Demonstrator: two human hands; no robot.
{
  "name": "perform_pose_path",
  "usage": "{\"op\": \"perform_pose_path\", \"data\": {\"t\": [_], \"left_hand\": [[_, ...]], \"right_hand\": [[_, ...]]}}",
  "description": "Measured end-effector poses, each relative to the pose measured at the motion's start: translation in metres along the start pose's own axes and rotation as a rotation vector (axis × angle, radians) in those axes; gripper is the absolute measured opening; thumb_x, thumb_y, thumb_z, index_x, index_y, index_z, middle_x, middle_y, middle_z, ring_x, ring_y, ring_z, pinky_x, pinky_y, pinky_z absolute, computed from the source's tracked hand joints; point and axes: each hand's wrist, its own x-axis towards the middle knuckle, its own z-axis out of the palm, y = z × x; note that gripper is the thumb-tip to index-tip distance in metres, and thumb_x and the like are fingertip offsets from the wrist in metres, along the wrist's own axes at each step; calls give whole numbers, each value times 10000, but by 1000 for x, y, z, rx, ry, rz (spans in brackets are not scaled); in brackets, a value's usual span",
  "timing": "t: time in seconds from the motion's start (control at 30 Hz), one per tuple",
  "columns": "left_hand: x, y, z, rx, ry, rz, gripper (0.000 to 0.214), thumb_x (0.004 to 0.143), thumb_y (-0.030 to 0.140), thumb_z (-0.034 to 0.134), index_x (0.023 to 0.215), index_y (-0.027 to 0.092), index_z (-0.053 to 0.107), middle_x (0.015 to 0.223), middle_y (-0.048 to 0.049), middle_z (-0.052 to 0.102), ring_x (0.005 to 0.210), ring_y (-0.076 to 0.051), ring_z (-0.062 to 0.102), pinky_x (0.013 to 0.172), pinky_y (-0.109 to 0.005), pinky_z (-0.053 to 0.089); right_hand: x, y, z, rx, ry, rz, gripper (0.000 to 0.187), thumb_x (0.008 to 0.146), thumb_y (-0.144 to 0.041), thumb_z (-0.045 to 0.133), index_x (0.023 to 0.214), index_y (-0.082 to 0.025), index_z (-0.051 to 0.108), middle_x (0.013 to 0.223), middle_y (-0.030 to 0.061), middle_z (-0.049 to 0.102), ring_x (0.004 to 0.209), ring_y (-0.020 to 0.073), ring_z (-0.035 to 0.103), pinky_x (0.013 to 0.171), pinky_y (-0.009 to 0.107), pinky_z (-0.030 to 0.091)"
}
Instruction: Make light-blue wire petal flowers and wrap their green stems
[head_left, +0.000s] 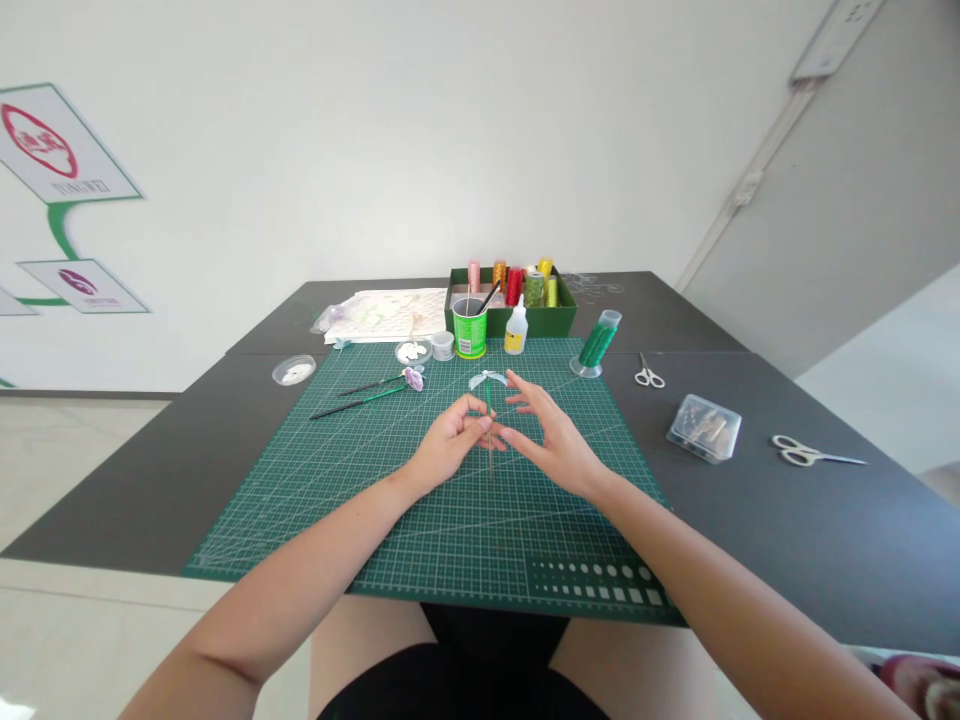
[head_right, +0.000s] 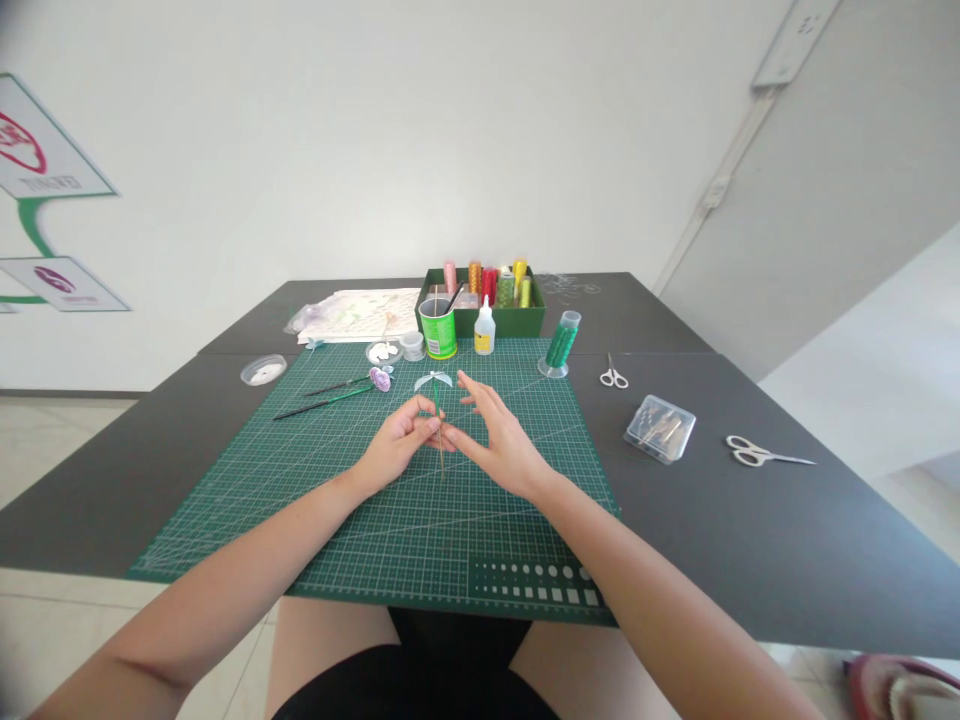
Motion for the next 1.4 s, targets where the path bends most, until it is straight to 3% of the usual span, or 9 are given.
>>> {"op": "perform_pose_path", "data": {"t": [0.17,0.3,0.4,0.5,0.77,0.9,1.03,1.17,1.4], "left_hand": [[1,0,-3,-6,17,-14,439,841,555,694,962,188,485,707,-5,713,643,-155,700,688,-292,546],[3,-4,-2,5,-2,-15,440,833,556,703,930,184,487,676,-3,704,593,-139,672,629,-265,527],[4,-8,2,-14,-3,-18,462,822,570,707,934,180,484,703,-16,716,560,-127,653,596,-254,521],[4,-11,6,-32,-5,-27,456,829,562,704,947,176,491,724,-30,727,557,-126,655,578,-247,518],[2,-5,11,-72,42,-96,420,842,526,704,944,174,500,772,-54,756,758,-167,742,642,-235,557],[1,-5,13,-57,27,-85,414,847,522,698,949,174,497,787,-54,756,724,-172,745,609,-240,562],[0,-6,14,-11,17,-56,362,886,494,655,960,169,513,725,-30,734,656,-152,731,601,-231,557],[0,-6,13,24,55,-58,308,895,451,645,949,174,521,720,-29,728,697,-161,736,601,-228,557],[1,-9,12,127,122,-91,226,916,386,589,981,181,519,763,-39,731,633,-142,681,549,-229,517]], "right_hand": [[0,4,11,410,-117,317,658,900,-426,613,1502,-252,413,1317,132,600,969,210,683,756,368,614],[1,1,13,499,-156,395,571,879,-461,629,1384,-209,543,985,64,680,616,114,554,419,210,405],[2,-1,13,488,-148,367,472,882,-476,636,1242,-170,637,735,-13,596,536,83,438,459,218,353],[4,0,12,399,-133,297,391,902,-508,606,1064,-165,703,636,-26,529,598,120,472,566,258,396],[5,6,13,253,-8,230,437,916,-581,547,954,-182,722,968,82,690,955,233,610,917,387,472],[4,2,20,518,-66,349,534,916,-645,494,1079,-170,675,873,66,661,776,187,618,681,323,539],[1,-1,25,509,-148,461,537,902,-686,473,958,-169,608,601,-39,474,456,96,413,388,212,299],[2,-2,22,331,-113,386,480,915,-607,505,699,-180,544,582,-34,459,505,88,378,467,233,303],[7,-1,8,350,-34,486,319,801,-470,664,736,-165,731,703,19,672,646,138,530,621,280,410]]}}
